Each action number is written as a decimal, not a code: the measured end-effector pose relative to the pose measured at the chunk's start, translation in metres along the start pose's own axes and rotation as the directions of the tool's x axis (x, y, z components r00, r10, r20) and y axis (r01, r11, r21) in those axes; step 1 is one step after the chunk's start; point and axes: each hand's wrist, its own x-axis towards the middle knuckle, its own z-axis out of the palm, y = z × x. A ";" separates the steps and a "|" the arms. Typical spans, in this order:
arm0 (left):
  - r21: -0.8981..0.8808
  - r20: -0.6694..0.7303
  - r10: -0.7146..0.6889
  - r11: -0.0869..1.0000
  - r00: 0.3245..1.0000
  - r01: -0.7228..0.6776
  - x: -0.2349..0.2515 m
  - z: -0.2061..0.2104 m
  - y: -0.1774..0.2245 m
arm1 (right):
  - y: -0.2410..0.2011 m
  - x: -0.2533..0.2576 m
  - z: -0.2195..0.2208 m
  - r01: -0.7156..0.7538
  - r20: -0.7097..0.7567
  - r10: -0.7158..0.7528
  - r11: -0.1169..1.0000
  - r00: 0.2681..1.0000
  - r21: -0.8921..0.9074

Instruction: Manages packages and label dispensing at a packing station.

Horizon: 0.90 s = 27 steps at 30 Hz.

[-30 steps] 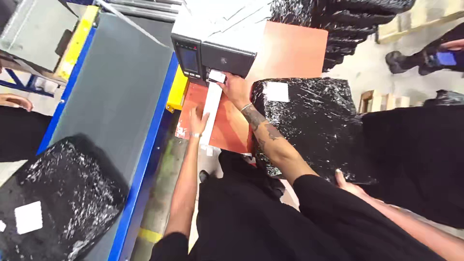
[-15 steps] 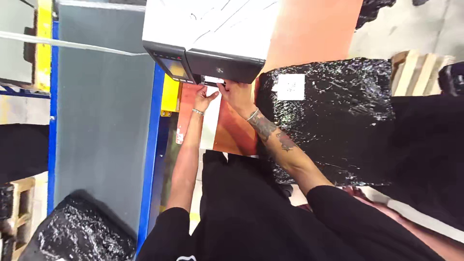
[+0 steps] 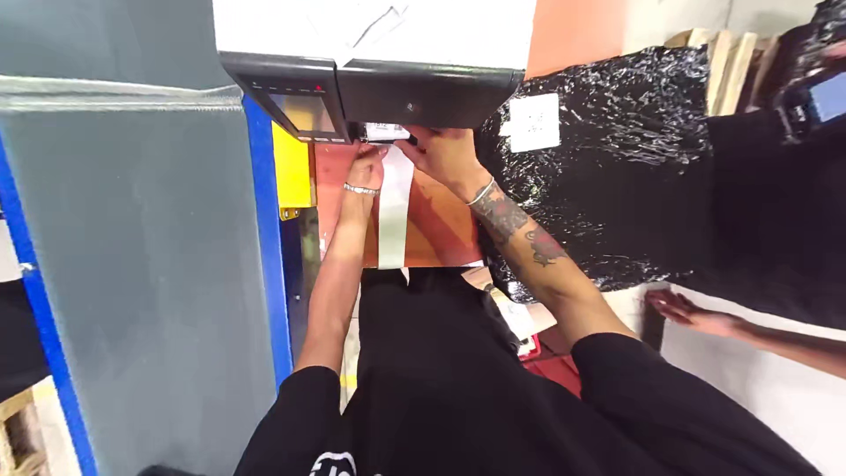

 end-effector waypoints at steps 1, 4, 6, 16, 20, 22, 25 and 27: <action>-0.003 0.001 0.001 1.000 1.000 -0.001 0.001 0.001 -0.001 | 0.002 -0.001 0.001 0.014 -0.016 -0.014 1.000 1.000 -0.005; 0.008 0.047 -0.026 1.000 0.999 0.026 0.007 -0.002 -0.003 | 0.007 0.000 0.005 0.069 -0.058 -0.069 0.998 0.996 0.002; 0.007 0.072 -0.040 0.999 0.997 0.040 0.010 0.000 -0.002 | 0.006 -0.001 0.004 0.073 -0.059 -0.073 0.997 0.996 0.000; 0.494 0.105 -0.065 0.870 0.992 0.005 0.002 -0.020 0.001 | -0.003 0.000 0.001 -0.037 -0.005 0.037 0.998 0.999 -0.045; 0.551 0.104 -0.100 0.834 0.990 0.026 0.005 -0.024 0.004 | -0.002 -0.001 -0.002 -0.001 -0.036 -0.002 0.998 0.999 -0.063; 0.646 0.065 -0.128 0.761 0.990 0.056 0.003 -0.026 0.007 | -0.002 -0.001 -0.001 0.027 -0.089 -0.031 0.999 0.996 -0.046; 0.848 -0.045 -0.249 0.502 0.967 0.169 -0.012 -0.024 0.024 | -0.011 -0.005 -0.006 0.022 -0.183 -0.012 0.998 0.983 0.056; 0.910 -0.068 -0.330 0.367 0.941 0.194 -0.023 -0.013 0.033 | -0.015 -0.012 -0.014 -0.036 -0.243 0.058 0.995 0.968 0.095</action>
